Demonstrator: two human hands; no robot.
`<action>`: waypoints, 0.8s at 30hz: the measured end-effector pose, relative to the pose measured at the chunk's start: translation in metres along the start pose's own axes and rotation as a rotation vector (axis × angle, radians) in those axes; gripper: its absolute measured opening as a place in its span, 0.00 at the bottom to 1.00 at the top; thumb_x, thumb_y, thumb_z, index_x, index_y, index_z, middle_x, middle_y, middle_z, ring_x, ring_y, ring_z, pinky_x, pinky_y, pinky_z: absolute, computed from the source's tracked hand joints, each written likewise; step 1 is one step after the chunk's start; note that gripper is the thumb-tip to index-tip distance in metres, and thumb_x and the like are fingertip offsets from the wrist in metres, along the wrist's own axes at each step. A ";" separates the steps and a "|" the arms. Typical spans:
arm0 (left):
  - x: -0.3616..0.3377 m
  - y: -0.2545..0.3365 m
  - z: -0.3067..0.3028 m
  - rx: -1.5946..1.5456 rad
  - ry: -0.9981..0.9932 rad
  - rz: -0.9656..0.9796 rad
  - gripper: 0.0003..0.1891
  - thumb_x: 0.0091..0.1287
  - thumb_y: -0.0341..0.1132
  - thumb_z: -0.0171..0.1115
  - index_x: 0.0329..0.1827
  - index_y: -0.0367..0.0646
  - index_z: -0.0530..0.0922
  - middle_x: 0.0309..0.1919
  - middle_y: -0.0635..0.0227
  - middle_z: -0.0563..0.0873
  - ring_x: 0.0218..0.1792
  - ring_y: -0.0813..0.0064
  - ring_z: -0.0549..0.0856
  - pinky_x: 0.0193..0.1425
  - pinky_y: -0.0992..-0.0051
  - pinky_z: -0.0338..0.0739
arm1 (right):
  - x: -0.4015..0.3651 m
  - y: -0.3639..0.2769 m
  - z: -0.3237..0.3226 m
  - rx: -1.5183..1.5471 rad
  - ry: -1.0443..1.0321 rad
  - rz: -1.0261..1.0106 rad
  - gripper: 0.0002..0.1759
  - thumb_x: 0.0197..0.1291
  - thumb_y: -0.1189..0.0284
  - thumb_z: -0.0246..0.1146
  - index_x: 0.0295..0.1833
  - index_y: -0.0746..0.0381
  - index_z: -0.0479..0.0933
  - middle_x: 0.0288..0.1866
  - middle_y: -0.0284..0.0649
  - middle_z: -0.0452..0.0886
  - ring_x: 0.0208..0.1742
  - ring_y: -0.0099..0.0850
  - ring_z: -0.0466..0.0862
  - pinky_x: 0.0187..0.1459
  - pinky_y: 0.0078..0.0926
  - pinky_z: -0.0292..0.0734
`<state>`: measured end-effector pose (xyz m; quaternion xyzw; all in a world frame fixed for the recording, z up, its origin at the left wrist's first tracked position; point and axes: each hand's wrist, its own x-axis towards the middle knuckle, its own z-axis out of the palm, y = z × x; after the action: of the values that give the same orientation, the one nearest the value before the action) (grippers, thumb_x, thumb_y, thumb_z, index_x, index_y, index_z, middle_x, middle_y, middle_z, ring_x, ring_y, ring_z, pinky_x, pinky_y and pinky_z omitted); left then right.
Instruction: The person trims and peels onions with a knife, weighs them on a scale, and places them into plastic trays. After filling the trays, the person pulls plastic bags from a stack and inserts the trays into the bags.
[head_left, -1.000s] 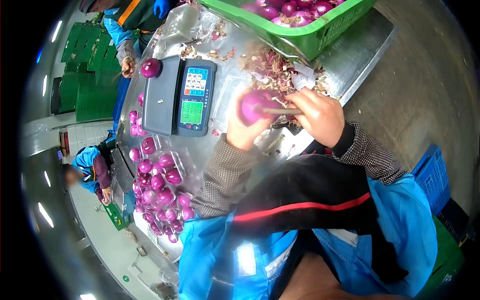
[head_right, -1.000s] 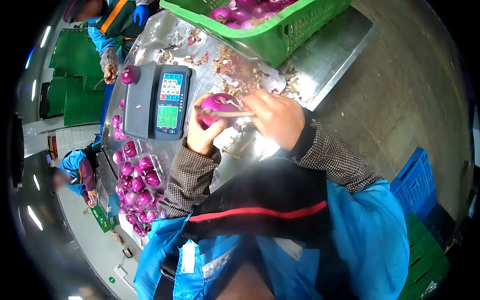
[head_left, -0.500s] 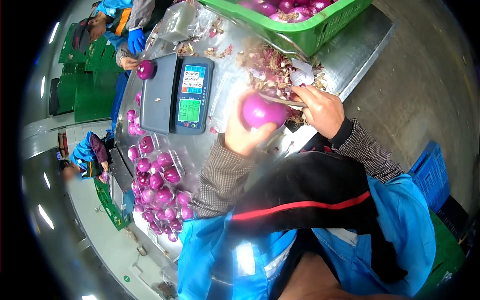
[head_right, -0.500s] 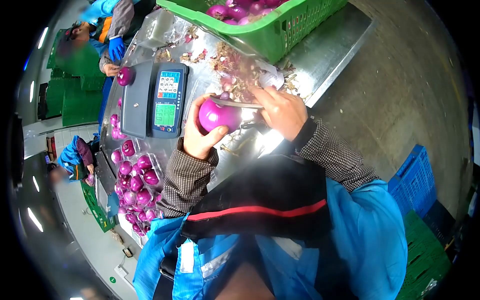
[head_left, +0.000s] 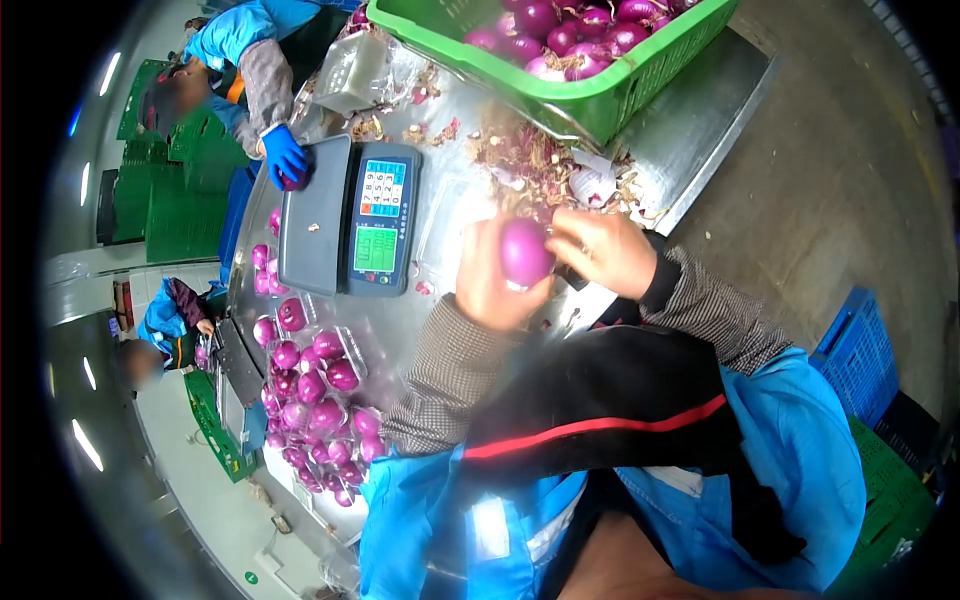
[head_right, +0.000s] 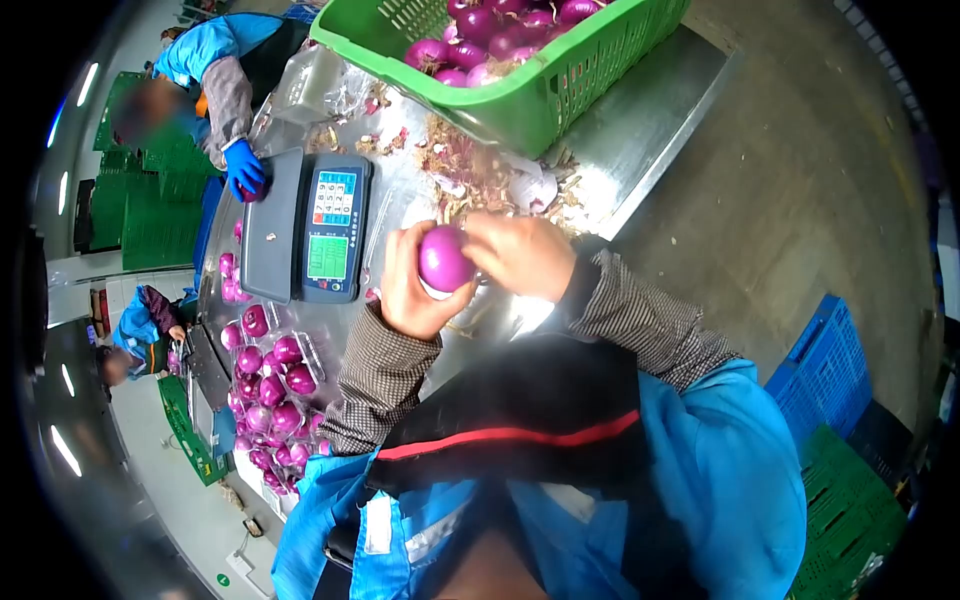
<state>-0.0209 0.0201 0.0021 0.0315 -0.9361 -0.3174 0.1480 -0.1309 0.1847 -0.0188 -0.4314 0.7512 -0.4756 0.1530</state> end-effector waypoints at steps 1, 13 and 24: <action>-0.002 0.000 0.001 0.043 0.010 0.001 0.36 0.46 0.31 0.76 0.61 0.33 0.71 0.47 0.51 0.75 0.46 0.53 0.80 0.54 0.61 0.78 | -0.001 -0.004 0.003 -0.122 0.013 -0.039 0.08 0.64 0.69 0.66 0.43 0.60 0.75 0.33 0.45 0.81 0.35 0.44 0.84 0.35 0.38 0.78; -0.051 -0.166 0.009 0.485 0.021 -0.271 0.39 0.47 0.41 0.77 0.65 0.44 0.71 0.43 0.50 0.77 0.38 0.46 0.82 0.42 0.52 0.81 | 0.002 0.026 0.022 0.093 -0.173 0.172 0.20 0.58 0.59 0.72 0.48 0.61 0.79 0.31 0.42 0.83 0.33 0.38 0.86 0.35 0.34 0.80; 0.173 -0.055 -0.073 0.310 0.160 0.307 0.18 0.62 0.23 0.67 0.56 0.35 0.80 0.44 0.54 0.84 0.45 0.59 0.86 0.53 0.67 0.80 | 0.008 0.074 -0.008 0.131 -0.162 0.226 0.21 0.60 0.57 0.70 0.52 0.59 0.78 0.34 0.44 0.83 0.36 0.40 0.85 0.40 0.36 0.79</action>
<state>-0.1666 -0.0935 0.0685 -0.0638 -0.9527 -0.1402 0.2619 -0.1784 0.1961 -0.0762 -0.3702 0.7475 -0.4669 0.2937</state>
